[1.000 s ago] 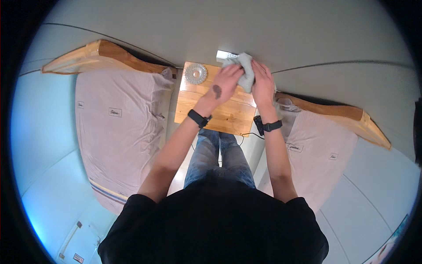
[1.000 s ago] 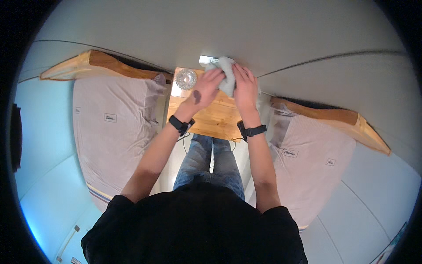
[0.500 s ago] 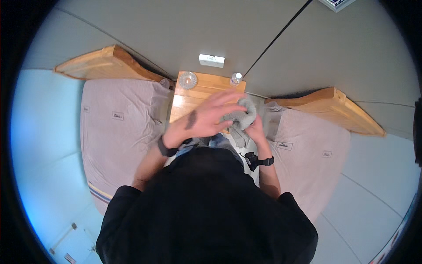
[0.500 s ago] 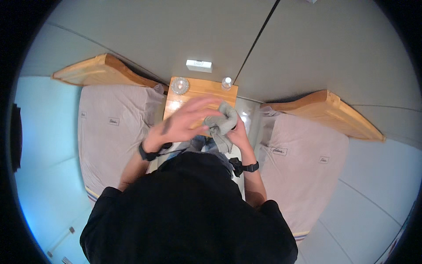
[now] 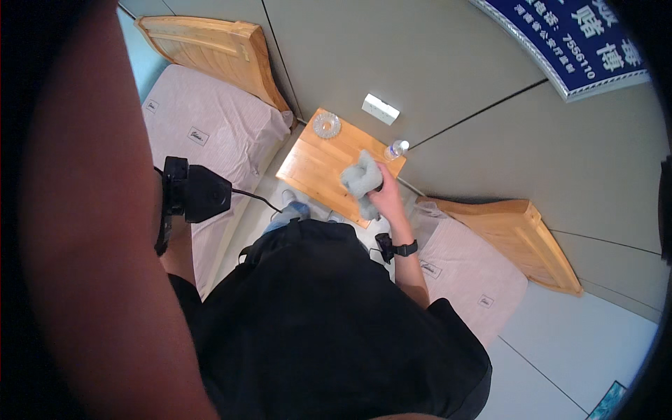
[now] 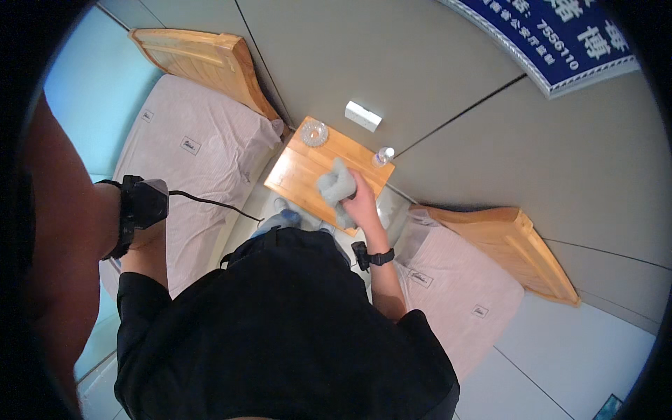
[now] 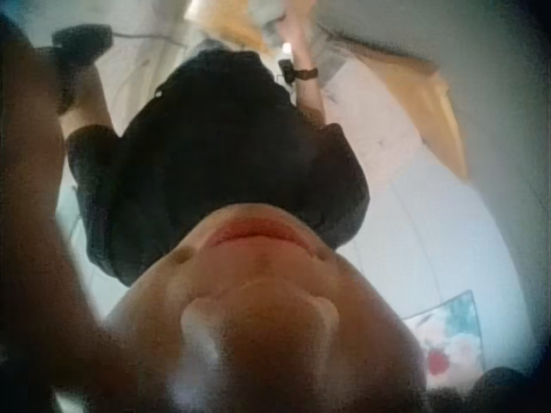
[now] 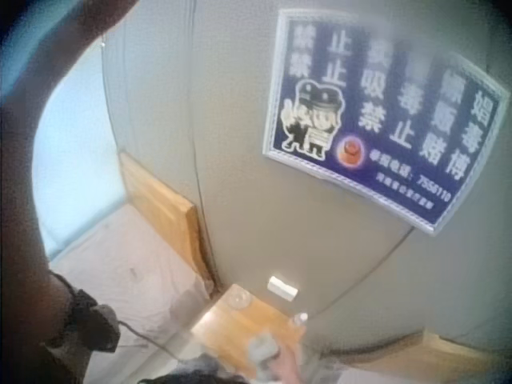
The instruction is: The recorder is cleaning the wall and the headboard of the bed with a damp cloth.
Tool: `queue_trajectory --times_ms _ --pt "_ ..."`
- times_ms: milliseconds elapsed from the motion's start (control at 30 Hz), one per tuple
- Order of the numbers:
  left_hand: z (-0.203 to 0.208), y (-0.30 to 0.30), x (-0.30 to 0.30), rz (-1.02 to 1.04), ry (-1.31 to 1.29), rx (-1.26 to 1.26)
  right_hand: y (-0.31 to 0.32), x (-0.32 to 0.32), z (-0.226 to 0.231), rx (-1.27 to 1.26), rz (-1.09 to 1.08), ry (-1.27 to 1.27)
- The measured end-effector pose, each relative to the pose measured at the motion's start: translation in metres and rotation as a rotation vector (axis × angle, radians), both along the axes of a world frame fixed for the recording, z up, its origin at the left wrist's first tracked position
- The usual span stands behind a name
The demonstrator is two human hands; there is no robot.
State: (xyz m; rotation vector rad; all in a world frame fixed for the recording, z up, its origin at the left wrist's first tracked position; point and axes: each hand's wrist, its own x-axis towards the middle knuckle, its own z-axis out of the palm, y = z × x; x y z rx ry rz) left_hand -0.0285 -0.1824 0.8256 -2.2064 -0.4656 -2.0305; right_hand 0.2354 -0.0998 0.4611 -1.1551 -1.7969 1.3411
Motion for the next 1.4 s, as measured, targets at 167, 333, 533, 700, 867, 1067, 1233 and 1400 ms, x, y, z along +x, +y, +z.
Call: queue_trajectory --times_ms 167,333,533,700,867,1067,1233,1400 --pt "0.015 -0.034 -0.048 0.060 -0.013 0.079 -0.022 -0.039 0.008 0.098 0.213 -0.086" --pt "0.005 -0.052 -0.140 0.046 -0.034 0.152 -0.046 -0.091 -0.022 0.076 0.256 -0.158" --pt "0.003 -0.118 -0.233 0.216 -0.069 0.115 -0.070 -0.196 0.001 -0.048 0.271 -0.196" --pt "-0.020 -0.119 -0.325 0.216 -0.118 0.077 -0.062 -0.290 0.010 0.023 0.195 -0.224" --pt "-0.020 -0.134 -0.376 0.259 -0.156 0.037 -0.053 -0.358 0.003 0.031 0.223 -0.141" --pt "-0.032 -0.120 -0.408 0.263 -0.235 0.019 -0.046 -0.389 0.017 0.114 0.214 -0.154" --pt "-0.117 -0.076 -0.405 0.327 -0.336 -0.369 -0.039 -0.398 0.016 0.174 0.101 -0.177" --pt "-0.240 -0.040 -0.417 0.268 -0.196 -1.094 -0.023 -0.431 0.039 0.185 0.099 -0.141"
